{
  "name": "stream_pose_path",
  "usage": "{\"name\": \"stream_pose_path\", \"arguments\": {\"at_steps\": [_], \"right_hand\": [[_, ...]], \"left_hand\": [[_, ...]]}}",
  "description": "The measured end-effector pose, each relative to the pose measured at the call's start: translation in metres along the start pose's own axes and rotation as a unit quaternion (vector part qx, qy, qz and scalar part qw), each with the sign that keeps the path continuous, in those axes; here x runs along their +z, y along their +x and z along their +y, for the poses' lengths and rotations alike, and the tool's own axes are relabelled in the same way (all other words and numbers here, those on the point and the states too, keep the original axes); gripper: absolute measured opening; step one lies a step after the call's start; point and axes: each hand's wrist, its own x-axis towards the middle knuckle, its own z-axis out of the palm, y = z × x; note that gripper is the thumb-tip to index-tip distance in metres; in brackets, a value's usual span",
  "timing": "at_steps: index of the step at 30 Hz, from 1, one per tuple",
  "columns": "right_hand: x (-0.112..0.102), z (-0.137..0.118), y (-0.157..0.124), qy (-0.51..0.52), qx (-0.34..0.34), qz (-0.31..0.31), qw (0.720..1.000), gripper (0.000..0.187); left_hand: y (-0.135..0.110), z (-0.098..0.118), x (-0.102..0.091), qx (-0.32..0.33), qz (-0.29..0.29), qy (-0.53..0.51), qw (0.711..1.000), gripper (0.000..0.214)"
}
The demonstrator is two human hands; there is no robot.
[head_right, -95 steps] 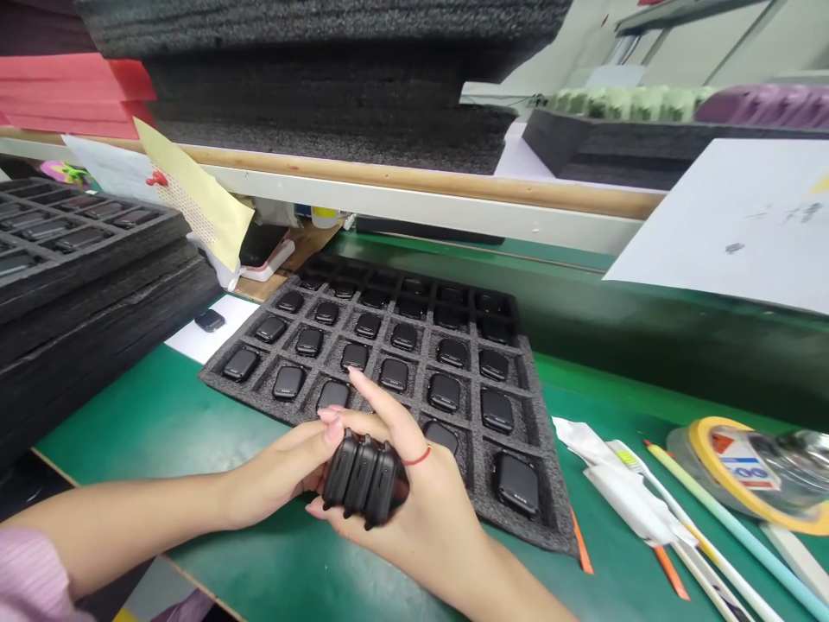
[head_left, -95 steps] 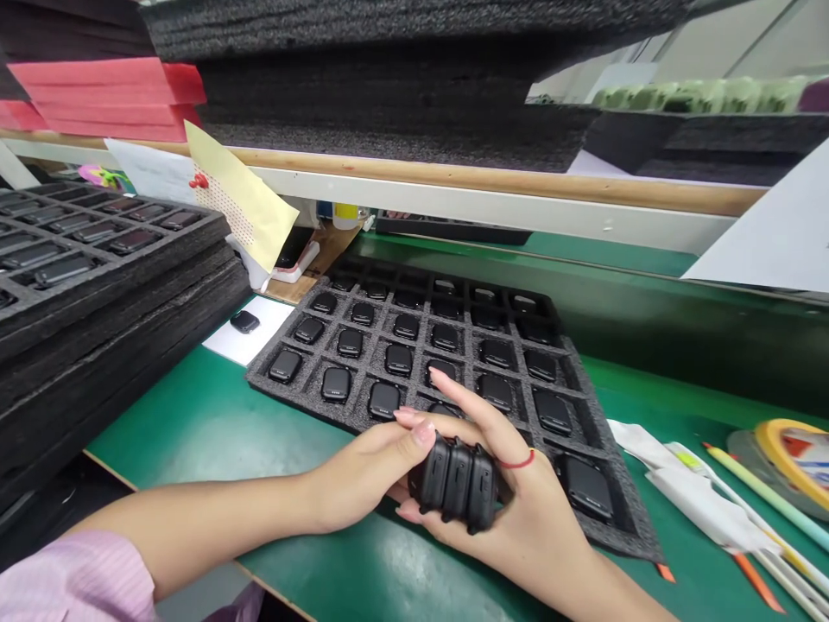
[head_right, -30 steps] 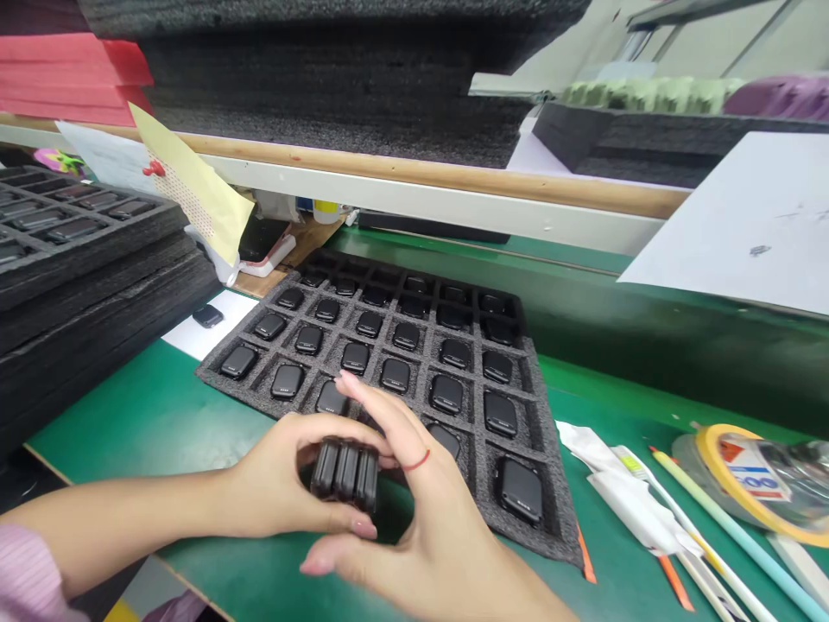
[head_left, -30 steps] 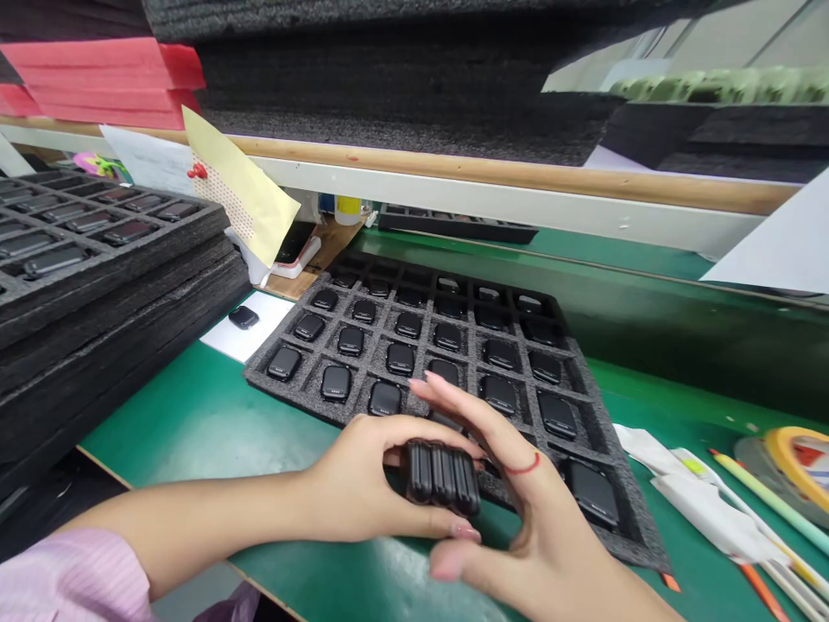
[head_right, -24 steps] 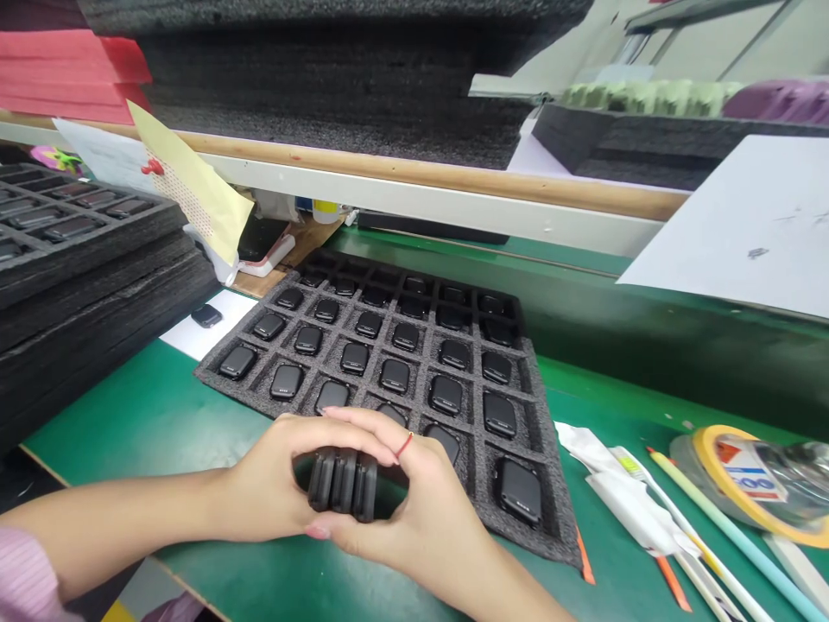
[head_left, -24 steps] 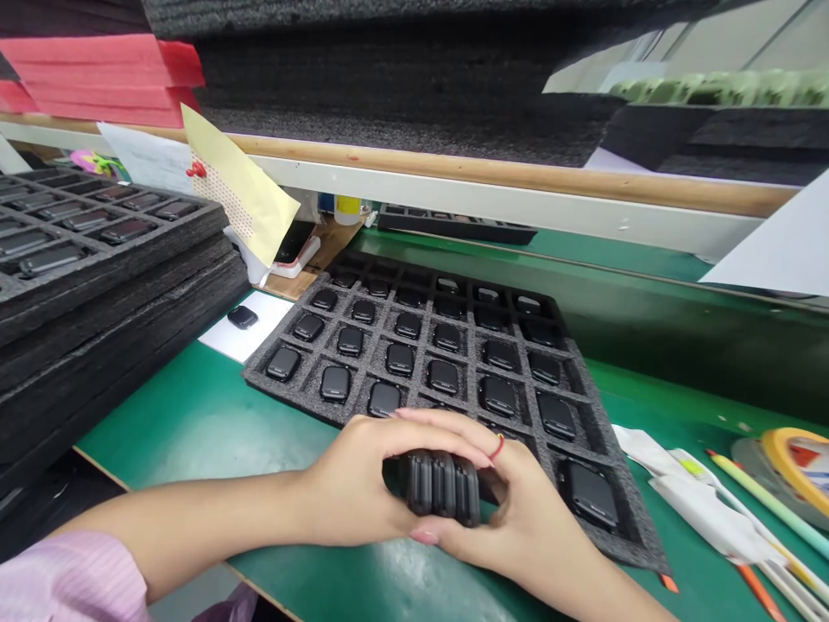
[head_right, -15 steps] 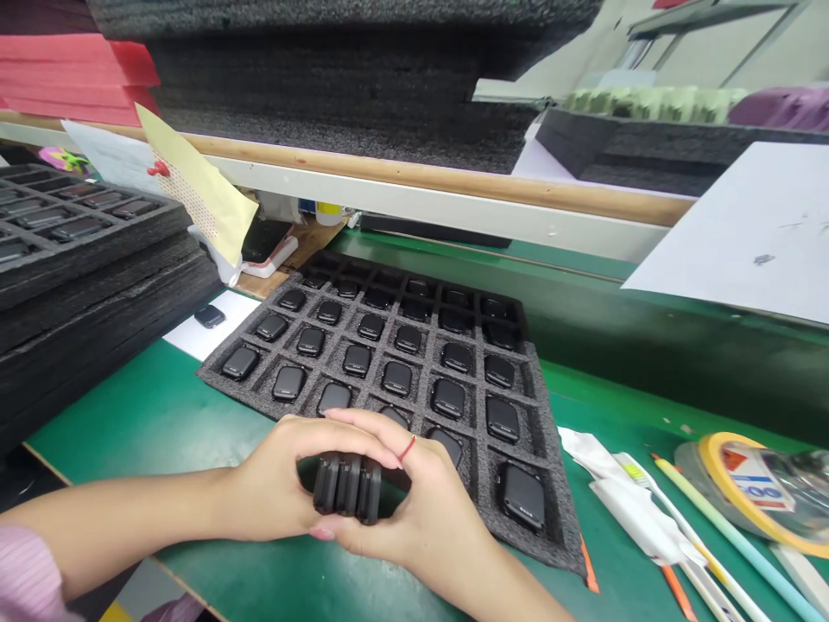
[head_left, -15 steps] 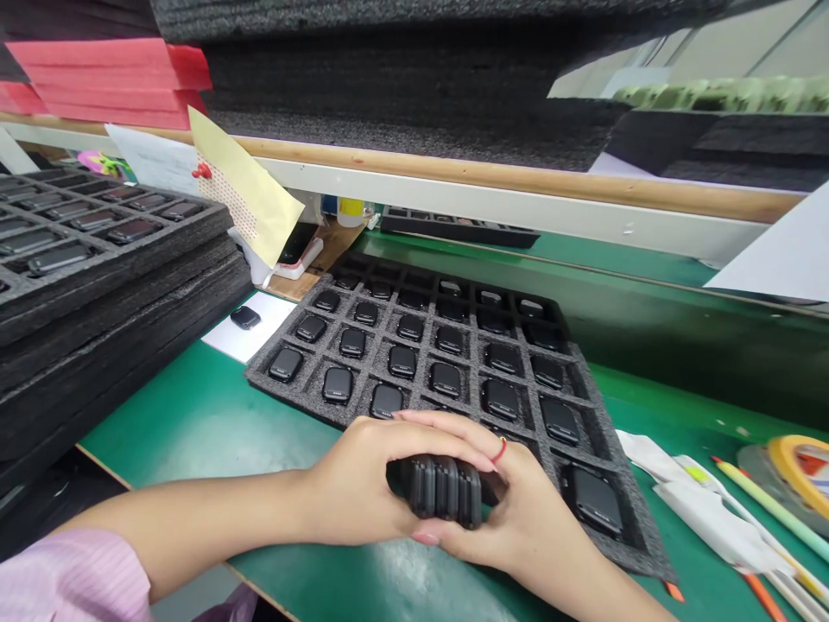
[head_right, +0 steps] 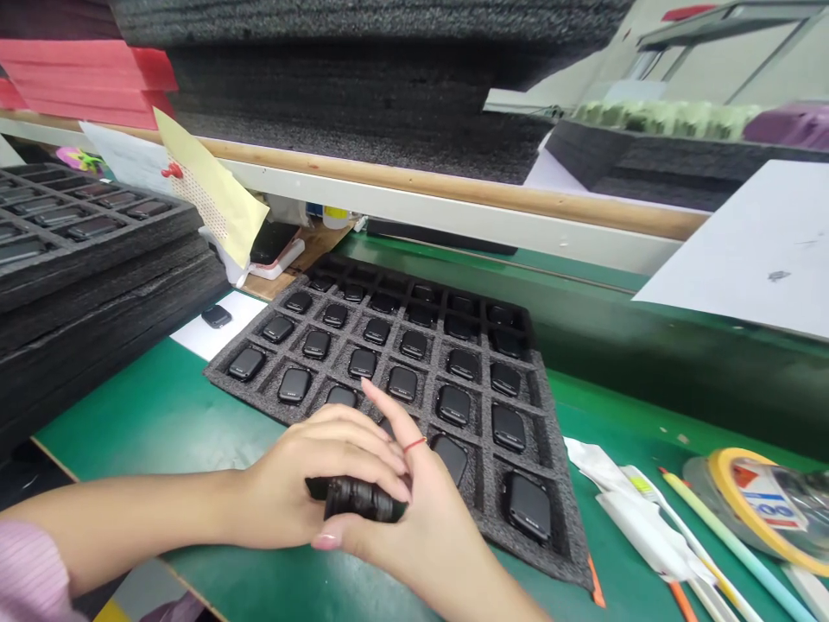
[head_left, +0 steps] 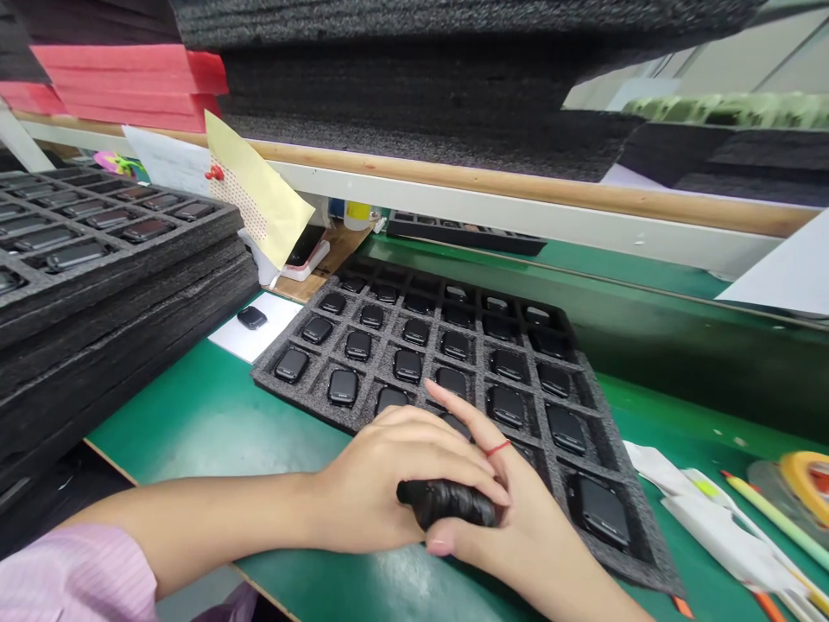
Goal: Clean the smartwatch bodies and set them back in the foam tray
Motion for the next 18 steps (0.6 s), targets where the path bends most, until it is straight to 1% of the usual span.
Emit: {"name": "stream_pose_path", "arguments": {"at_steps": [2, 3, 4, 6, 7, 8, 9, 10, 11, 12, 13, 14, 15, 17, 18], "right_hand": [[0.006, 0.0, 0.0, -0.024, -0.037, 0.034, 0.998, 0.106], [0.007, 0.0, 0.0, -0.038, -0.062, 0.053, 0.996, 0.105], [0.008, 0.0, -0.001, -0.057, -0.088, 0.074, 0.992, 0.105], [0.007, 0.002, -0.002, -0.103, -0.135, 0.114, 0.979, 0.105], [0.005, 0.002, -0.003, -0.128, -0.157, 0.127, 0.971, 0.105], [0.004, 0.003, -0.003, -0.152, -0.178, 0.135, 0.963, 0.104], [0.002, 0.004, -0.004, -0.173, -0.195, 0.139, 0.955, 0.1], [0.0, 0.004, -0.004, -0.192, -0.208, 0.139, 0.949, 0.093], [-0.001, 0.004, -0.005, -0.206, -0.218, 0.135, 0.944, 0.086], [-0.001, 0.004, -0.005, -0.214, -0.229, 0.127, 0.941, 0.081], [-0.002, 0.003, -0.004, -0.217, -0.235, 0.117, 0.94, 0.08], [-0.002, 0.003, -0.004, -0.217, -0.239, 0.109, 0.94, 0.083], [-0.002, 0.002, -0.003, -0.215, -0.242, 0.103, 0.94, 0.088], [-0.001, 0.0, -0.001, -0.211, -0.243, 0.097, 0.942, 0.098], [-0.001, -0.001, -0.001, -0.21, -0.243, 0.095, 0.942, 0.1]], "left_hand": [[-0.002, -0.001, -0.001, -0.016, -0.002, -0.003, 1.0, 0.023], [-0.004, -0.001, -0.001, -0.033, -0.005, -0.008, 0.999, 0.033], [-0.005, -0.001, -0.001, -0.053, -0.005, -0.019, 0.998, 0.05], [-0.006, 0.0, 0.0, -0.11, -0.006, -0.08, 0.991, 0.1], [-0.005, 0.001, 0.0, -0.147, -0.009, -0.137, 0.98, 0.123], [-0.005, 0.002, 0.001, -0.189, -0.014, -0.208, 0.959, 0.136], [-0.003, 0.003, 0.002, -0.23, -0.024, -0.283, 0.931, 0.137], [-0.001, 0.005, 0.002, -0.267, -0.037, -0.347, 0.898, 0.128], [0.001, 0.006, 0.003, -0.296, -0.049, -0.393, 0.869, 0.11], [0.003, 0.008, 0.003, -0.315, -0.056, -0.421, 0.849, 0.09], [0.004, 0.009, 0.003, -0.326, -0.058, -0.433, 0.838, 0.073], [0.006, 0.01, 0.003, -0.331, -0.056, -0.434, 0.836, 0.063], [0.007, 0.011, 0.003, -0.331, -0.052, -0.432, 0.837, 0.059], [0.008, 0.012, 0.002, -0.333, -0.04, -0.426, 0.84, 0.061], [0.008, 0.012, 0.002, -0.337, -0.037, -0.425, 0.84, 0.062]]}}
